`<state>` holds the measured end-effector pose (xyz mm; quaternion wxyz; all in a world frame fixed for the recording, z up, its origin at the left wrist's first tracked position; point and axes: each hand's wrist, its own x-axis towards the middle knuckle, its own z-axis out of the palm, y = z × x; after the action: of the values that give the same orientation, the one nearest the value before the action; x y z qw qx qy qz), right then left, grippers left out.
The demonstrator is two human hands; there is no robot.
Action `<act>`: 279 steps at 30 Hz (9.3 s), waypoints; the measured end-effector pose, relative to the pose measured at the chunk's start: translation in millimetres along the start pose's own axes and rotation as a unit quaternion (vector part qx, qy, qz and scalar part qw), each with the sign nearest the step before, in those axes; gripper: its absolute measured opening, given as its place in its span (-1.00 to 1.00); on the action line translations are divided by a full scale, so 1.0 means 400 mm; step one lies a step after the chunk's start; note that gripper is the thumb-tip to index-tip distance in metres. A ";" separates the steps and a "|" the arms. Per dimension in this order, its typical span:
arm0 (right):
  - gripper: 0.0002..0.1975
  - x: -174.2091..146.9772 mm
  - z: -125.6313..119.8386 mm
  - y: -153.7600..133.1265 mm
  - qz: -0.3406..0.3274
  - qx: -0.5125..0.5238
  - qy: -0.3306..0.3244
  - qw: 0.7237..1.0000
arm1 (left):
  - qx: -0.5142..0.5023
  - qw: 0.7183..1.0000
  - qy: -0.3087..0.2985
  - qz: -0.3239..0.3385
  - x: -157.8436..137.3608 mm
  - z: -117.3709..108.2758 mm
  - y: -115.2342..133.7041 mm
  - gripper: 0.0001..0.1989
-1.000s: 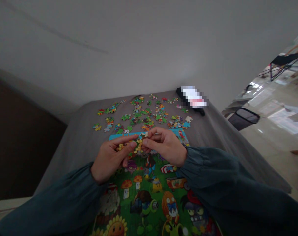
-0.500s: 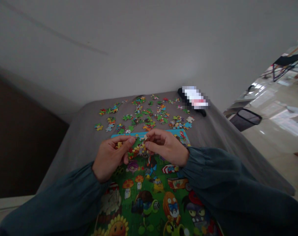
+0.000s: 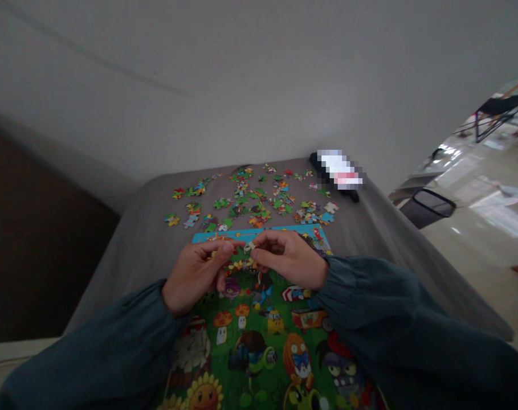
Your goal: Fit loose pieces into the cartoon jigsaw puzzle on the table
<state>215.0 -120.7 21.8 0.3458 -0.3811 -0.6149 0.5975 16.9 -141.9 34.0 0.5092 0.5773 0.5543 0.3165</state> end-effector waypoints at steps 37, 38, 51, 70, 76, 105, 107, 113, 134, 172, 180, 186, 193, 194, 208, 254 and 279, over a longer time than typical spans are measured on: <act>-0.63 0.003 0.004 -0.025 0.098 0.145 0.081 0.981 | 0.035 0.996 -0.079 0.010 -0.005 0.012 0.027 -0.58; -0.62 0.003 0.004 -0.025 0.094 0.143 0.078 0.982 | 0.042 0.996 -0.081 0.016 -0.004 0.012 0.025 -0.58; -0.61 0.005 0.010 0.001 0.045 0.128 0.077 0.988 | 0.081 0.991 -0.095 0.048 -0.002 0.017 0.003 -0.59; -0.69 0.012 0.005 -0.011 0.021 0.220 0.101 0.970 | 0.067 0.995 -0.026 0.067 0.001 -0.004 -0.005 -0.50; -0.73 0.009 0.006 -0.014 0.014 0.206 0.103 0.973 | 0.073 0.995 -0.005 0.070 0.000 -0.005 -0.006 -0.47; -0.80 -0.001 0.002 -0.014 -0.043 0.159 0.080 0.983 | 0.025 0.994 -0.092 0.057 -0.009 0.001 0.019 -0.64; -0.78 -0.005 -0.002 -0.019 -0.061 0.157 0.105 0.980 | 0.026 0.994 -0.091 0.053 -0.009 0.001 0.021 -0.63; -0.77 -0.018 -0.003 -0.028 -0.096 -0.029 -0.004 0.995 | 0.025 0.993 -0.103 0.045 -0.007 0.003 0.022 -0.60; -0.86 -0.011 -0.001 -0.018 -0.091 -0.189 0.011 0.978 | 0.087 0.989 -0.116 0.036 0.002 0.007 -0.003 -0.59; -0.93 -0.022 -0.015 -0.043 -0.077 -0.252 -0.044 0.964 | 0.108 0.973 -0.201 0.025 -0.005 -0.001 -0.007 -0.62; -0.90 -0.019 -0.014 -0.046 -0.062 -0.229 -0.056 0.970 | 0.123 0.973 -0.193 0.034 -0.005 0.000 -0.005 -0.60; -0.91 -0.015 -0.016 -0.038 -0.014 -0.190 -0.053 0.980 | 0.158 0.970 -0.175 0.052 -0.004 0.002 -0.008 -0.58; -0.91 -0.014 -0.018 -0.033 -0.060 -0.217 -0.009 0.974 | 0.155 0.977 -0.133 0.063 0.002 0.003 -0.012 -0.54; -0.91 -0.014 -0.018 -0.033 -0.064 -0.221 -0.008 0.973 | 0.156 0.977 -0.126 0.069 0.003 0.004 -0.012 -0.54; -0.85 -0.003 -0.029 -0.020 -0.015 -0.088 -0.042 0.995 | 0.138 0.981 -0.082 0.105 -0.002 -0.001 -0.001 -0.58; -0.59 -0.038 -0.018 -0.040 -0.284 -0.238 0.025 0.928 | 0.202 0.915 0.049 0.344 -0.013 0.002 -0.001 -0.87; -0.84 0.003 -0.012 0.007 -0.139 -0.166 -0.128 0.968 | 0.174 0.900 0.003 0.400 -0.045 0.007 0.013 -0.94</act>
<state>218.7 -117.5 19.2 0.2755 -0.2648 -0.7915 0.4770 18.0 -159.0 41.7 0.2288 0.8289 0.3246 0.3939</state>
